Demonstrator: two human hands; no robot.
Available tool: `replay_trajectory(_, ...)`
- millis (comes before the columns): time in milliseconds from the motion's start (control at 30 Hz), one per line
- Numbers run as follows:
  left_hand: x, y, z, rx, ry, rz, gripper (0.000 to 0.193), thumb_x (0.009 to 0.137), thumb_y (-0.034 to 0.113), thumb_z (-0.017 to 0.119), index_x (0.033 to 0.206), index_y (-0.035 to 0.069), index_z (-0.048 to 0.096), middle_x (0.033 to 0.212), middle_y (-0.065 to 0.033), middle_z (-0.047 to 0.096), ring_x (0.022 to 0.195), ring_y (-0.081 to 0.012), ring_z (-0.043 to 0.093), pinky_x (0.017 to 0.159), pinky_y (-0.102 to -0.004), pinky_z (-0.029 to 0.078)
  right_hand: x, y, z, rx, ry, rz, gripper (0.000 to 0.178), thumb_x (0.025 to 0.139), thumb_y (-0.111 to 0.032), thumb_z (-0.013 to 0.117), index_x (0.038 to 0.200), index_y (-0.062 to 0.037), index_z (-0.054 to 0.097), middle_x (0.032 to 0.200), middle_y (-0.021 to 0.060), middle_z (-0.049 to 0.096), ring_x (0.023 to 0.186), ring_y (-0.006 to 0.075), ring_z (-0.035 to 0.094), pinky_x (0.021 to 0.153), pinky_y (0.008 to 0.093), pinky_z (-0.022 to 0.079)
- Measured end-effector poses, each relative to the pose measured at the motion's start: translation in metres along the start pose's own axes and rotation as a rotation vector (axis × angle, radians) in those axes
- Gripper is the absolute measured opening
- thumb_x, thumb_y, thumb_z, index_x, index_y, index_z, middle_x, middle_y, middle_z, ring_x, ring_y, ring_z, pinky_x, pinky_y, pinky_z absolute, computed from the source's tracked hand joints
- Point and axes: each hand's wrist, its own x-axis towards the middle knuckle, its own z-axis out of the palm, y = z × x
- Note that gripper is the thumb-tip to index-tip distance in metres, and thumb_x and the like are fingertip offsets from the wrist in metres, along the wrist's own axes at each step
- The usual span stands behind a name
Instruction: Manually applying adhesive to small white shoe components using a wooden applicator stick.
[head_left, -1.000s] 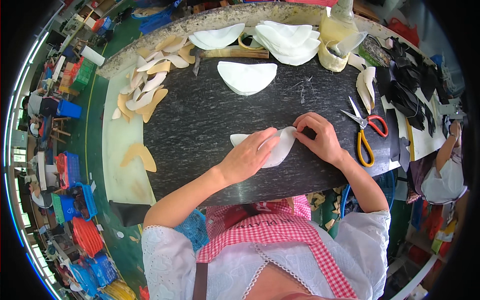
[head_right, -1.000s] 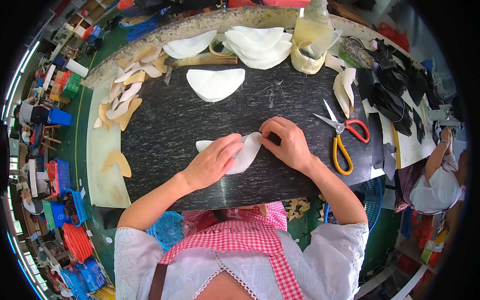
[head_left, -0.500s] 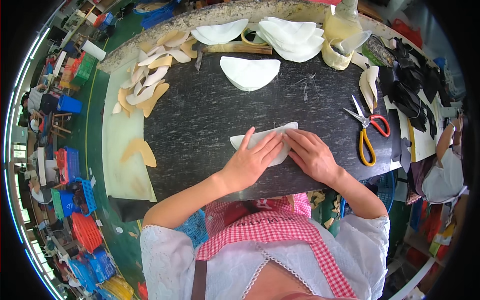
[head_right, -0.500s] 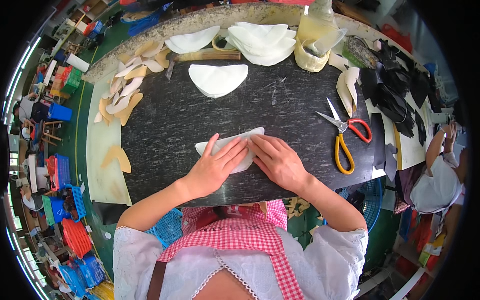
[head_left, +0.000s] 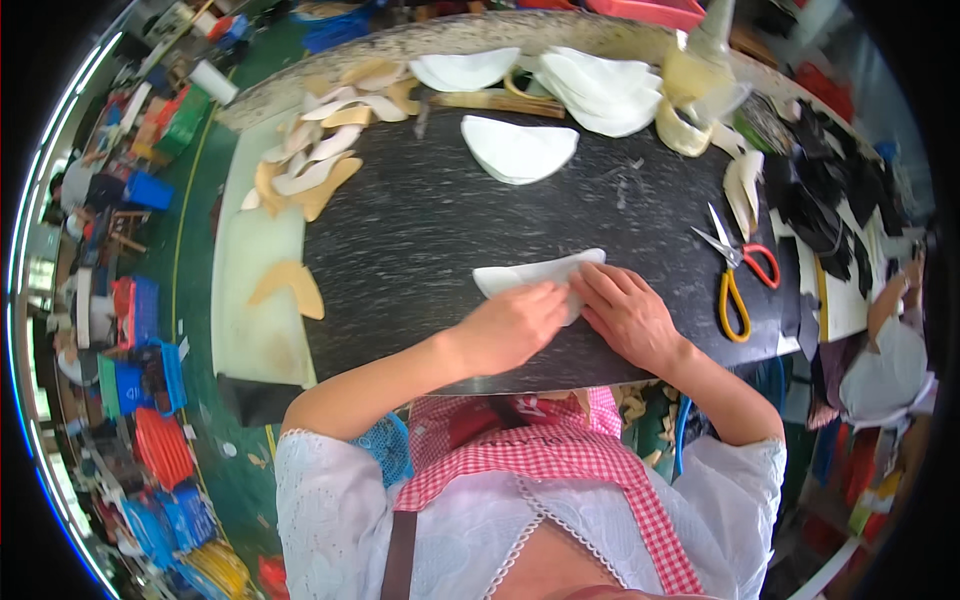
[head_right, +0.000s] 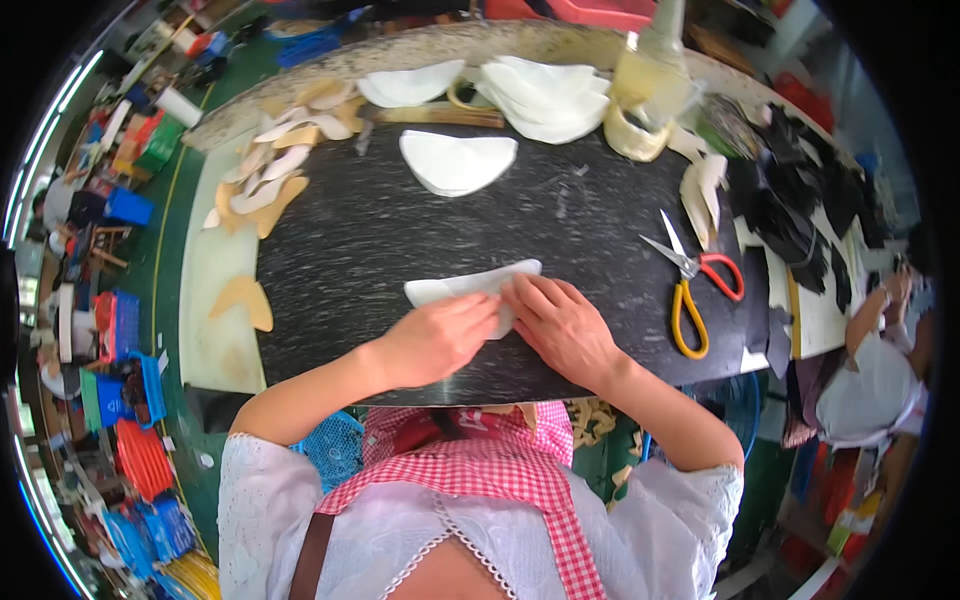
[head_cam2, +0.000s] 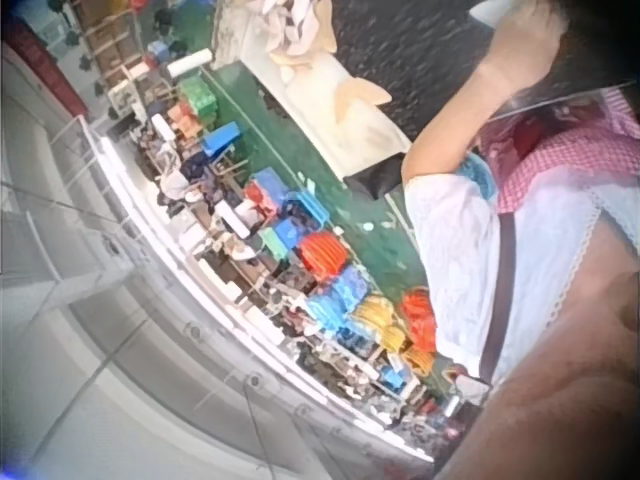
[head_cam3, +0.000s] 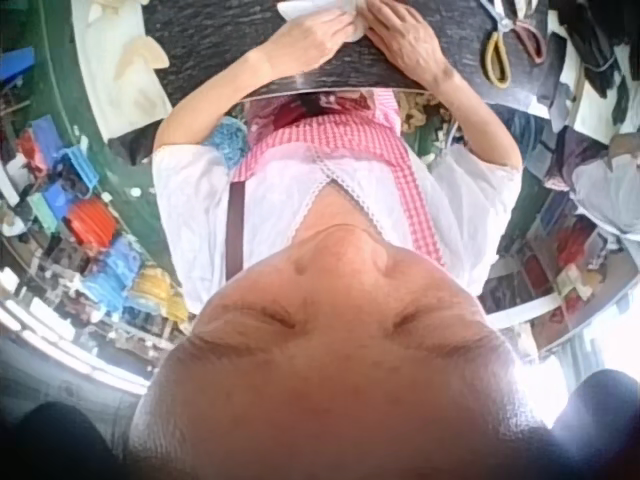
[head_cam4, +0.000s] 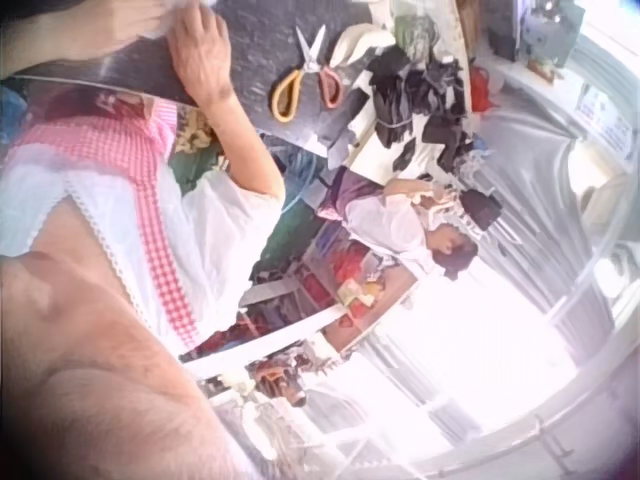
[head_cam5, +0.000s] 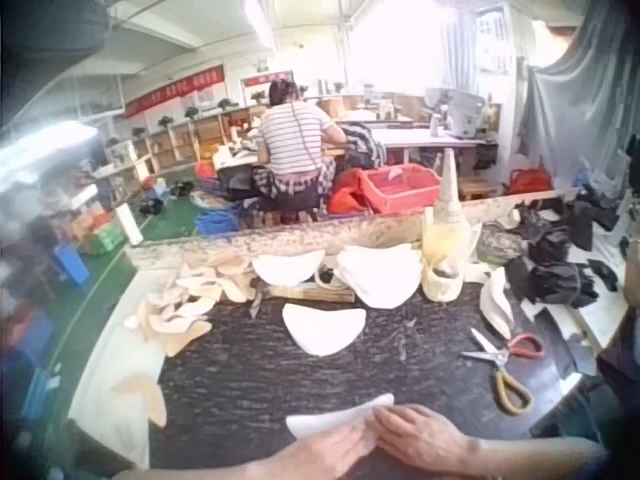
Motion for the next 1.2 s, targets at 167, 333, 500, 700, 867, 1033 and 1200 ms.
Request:
replay_trajectory(167, 0.014, 0.009, 0.015, 0.090, 0.281, -0.007, 0.039, 0.084, 0.006, 0.056, 0.122, 0.000, 0.057, 0.114, -0.0139, 0.064, 0.100, -0.0263, 0.064, 0.087, -0.0347, 0.052, -0.033, 0.002, 0.003, 0.299, 0.262, 0.215, 0.033, 0.081, -0.004, 0.065, 0.115, -0.0044, 0.064, 0.125, 0.0182, 0.055, 0.114, 0.0358, 0.054, 0.096, 0.0413, 0.044)
replay_trajectory(333, -0.012, 0.001, -0.025, -1.129, 0.952, -0.469, 0.048, 0.094, 0.000, 0.049, 0.141, 0.003, 0.041, 0.129, -0.0105, 0.057, 0.110, -0.0126, 0.058, 0.091, -0.0255, 0.048, 0.001, -0.055, -0.016, 0.541, 0.306, 0.166, 0.053, 0.081, -0.005, 0.065, 0.132, 0.0024, 0.049, 0.134, 0.0243, 0.048, 0.122, 0.0397, 0.049, 0.102, 0.0436, 0.040)
replay_trajectory(500, -0.032, 0.023, -0.008, -1.228, 0.763, -0.367, 0.060, 0.100, 0.012, 0.045, 0.151, 0.001, 0.015, 0.156, -0.0108, 0.018, 0.143, -0.0191, 0.023, 0.116, -0.0349, 0.018, 0.052, -0.061, 0.019, 0.350, 0.323, 0.015, 0.054, 0.079, 0.010, 0.053, 0.132, -0.0009, 0.049, 0.135, 0.0228, 0.049, 0.118, 0.0391, 0.054, 0.094, 0.0411, 0.048)
replay_trajectory(700, -0.186, -0.044, -0.091, 0.167, 0.438, -0.692, 0.049, 0.084, 0.000, 0.055, 0.132, 0.007, 0.051, 0.136, -0.0132, 0.049, 0.128, -0.0317, 0.045, 0.107, -0.0390, 0.036, 0.027, -0.050, 0.005, 0.225, 0.137, -0.122, 0.035, 0.073, 0.004, 0.060, 0.107, 0.0032, 0.064, 0.125, 0.0191, 0.056, 0.117, 0.0373, 0.055, 0.096, 0.0443, 0.047)
replay_trajectory(867, -0.231, -0.077, -0.092, 0.318, 0.108, -0.608, 0.035, 0.075, 0.001, 0.062, 0.110, 0.004, 0.064, 0.117, -0.0089, 0.061, 0.114, -0.0318, 0.054, 0.102, -0.0417, 0.042, 0.064, -0.074, 0.017, 0.237, -0.043, -0.231, 0.050, 0.081, -0.013, 0.067, 0.124, 0.0072, 0.052, 0.135, 0.0237, 0.047, 0.128, 0.0404, 0.043, 0.108, 0.0470, 0.034)
replay_trajectory(1033, -0.240, -0.104, -0.083, 0.207, 0.336, -0.503, 0.023, 0.074, -0.002, 0.061, 0.097, 0.002, 0.065, 0.102, -0.0094, 0.065, 0.105, -0.0294, 0.057, 0.101, -0.0391, 0.043, 0.051, -0.036, 0.008, 0.317, -0.131, -0.256, 0.042, 0.079, -0.014, 0.069, 0.119, -0.0018, 0.059, 0.128, 0.0150, 0.054, 0.122, 0.0355, 0.049, 0.106, 0.0474, 0.036)
replay_trajectory(1200, -0.229, -0.105, -0.101, 0.267, 0.055, -0.497, 0.024, 0.076, 0.000, 0.061, 0.099, 0.005, 0.065, 0.100, -0.0083, 0.065, 0.100, -0.0263, 0.060, 0.102, -0.0379, 0.042, 0.027, -0.023, -0.006, 0.333, -0.002, -0.186, 0.025, 0.074, -0.001, 0.068, 0.098, -0.0011, 0.065, 0.117, 0.0169, 0.060, 0.111, 0.0383, 0.056, 0.095, 0.0455, 0.044)
